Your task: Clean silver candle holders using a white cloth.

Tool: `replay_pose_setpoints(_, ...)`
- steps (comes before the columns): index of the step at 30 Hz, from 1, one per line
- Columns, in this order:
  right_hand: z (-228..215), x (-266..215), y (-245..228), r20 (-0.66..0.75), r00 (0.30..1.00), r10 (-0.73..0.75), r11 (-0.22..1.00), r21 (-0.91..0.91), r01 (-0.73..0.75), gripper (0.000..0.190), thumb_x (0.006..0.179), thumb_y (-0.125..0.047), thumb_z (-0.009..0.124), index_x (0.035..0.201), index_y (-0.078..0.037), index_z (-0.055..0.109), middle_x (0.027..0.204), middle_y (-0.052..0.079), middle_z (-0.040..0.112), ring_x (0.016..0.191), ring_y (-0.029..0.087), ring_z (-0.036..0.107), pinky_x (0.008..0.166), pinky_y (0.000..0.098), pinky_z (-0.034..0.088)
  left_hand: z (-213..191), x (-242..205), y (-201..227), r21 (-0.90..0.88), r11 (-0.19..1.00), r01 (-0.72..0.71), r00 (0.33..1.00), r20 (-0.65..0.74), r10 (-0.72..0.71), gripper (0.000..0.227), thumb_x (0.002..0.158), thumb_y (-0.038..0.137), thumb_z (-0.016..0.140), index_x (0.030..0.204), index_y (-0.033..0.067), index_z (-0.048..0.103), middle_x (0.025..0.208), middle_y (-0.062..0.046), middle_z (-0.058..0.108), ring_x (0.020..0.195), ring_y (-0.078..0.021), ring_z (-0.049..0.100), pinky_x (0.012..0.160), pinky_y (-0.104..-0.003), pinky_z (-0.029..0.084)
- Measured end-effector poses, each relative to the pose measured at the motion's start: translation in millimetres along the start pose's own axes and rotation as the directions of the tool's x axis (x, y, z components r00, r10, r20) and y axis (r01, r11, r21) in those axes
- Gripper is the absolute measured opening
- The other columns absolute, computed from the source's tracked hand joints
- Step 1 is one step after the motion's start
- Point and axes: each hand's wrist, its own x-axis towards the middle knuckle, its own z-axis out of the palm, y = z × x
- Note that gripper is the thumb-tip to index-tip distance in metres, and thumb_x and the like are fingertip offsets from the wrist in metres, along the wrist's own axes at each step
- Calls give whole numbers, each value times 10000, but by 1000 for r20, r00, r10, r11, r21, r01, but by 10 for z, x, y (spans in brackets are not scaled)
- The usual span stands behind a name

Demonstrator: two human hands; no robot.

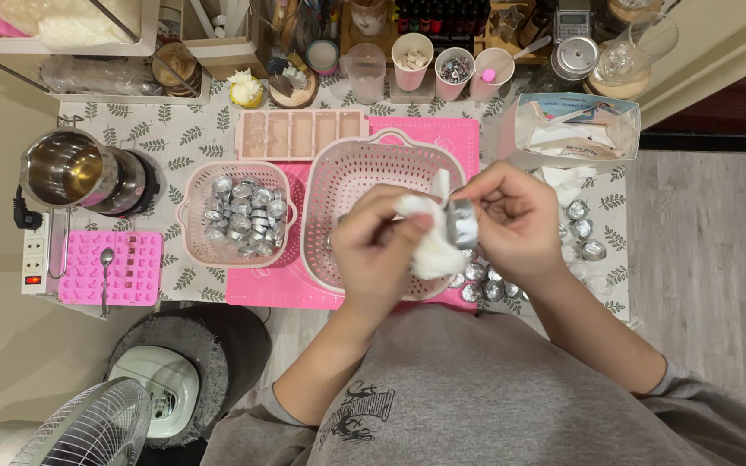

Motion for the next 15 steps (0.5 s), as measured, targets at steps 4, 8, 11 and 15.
replay_pose_setpoints(4,-18,105,74,31,997,70,900,429,-77,46,1057,26,568,1035,-14,574,771,134,641,539,73,523,415,200,362,22,30,-216,-353,929,112,966,-181,-185,176,964,80,778,1078,-42,723,1027,-101,711,849,-127,629,751,-274,497)
replay_pose_setpoints(8,-98,76,270,176,984,19,692,708,-139,46,1119,2,540,1080,-13,558,733,130,614,628,136,531,418,219,337,57,21,66,-313,947,-71,968,-251,-11,246,951,45,731,1185,-3,673,1117,-85,729,1000,-132,697,897,-269,559)
replay_pose_setpoints(11,-198,-15,591,-18,971,238,728,665,-166,188,1033,26,525,1197,-65,546,933,128,680,823,188,658,650,294,538,141,32,231,213,896,-389,918,7,397,285,979,-23,708,1260,3,665,1257,-119,708,1184,-225,698,1035,-321,572)
replay_pose_setpoints(15,-360,-11,857,69,943,326,650,708,-277,466,1115,-298,528,1357,100,534,1227,261,689,1098,378,696,1024,481,541,174,63,212,437,548,-713,699,391,598,305,971,-76,682,1265,3,702,1314,-154,695,1272,-309,678,1100,-391,530)
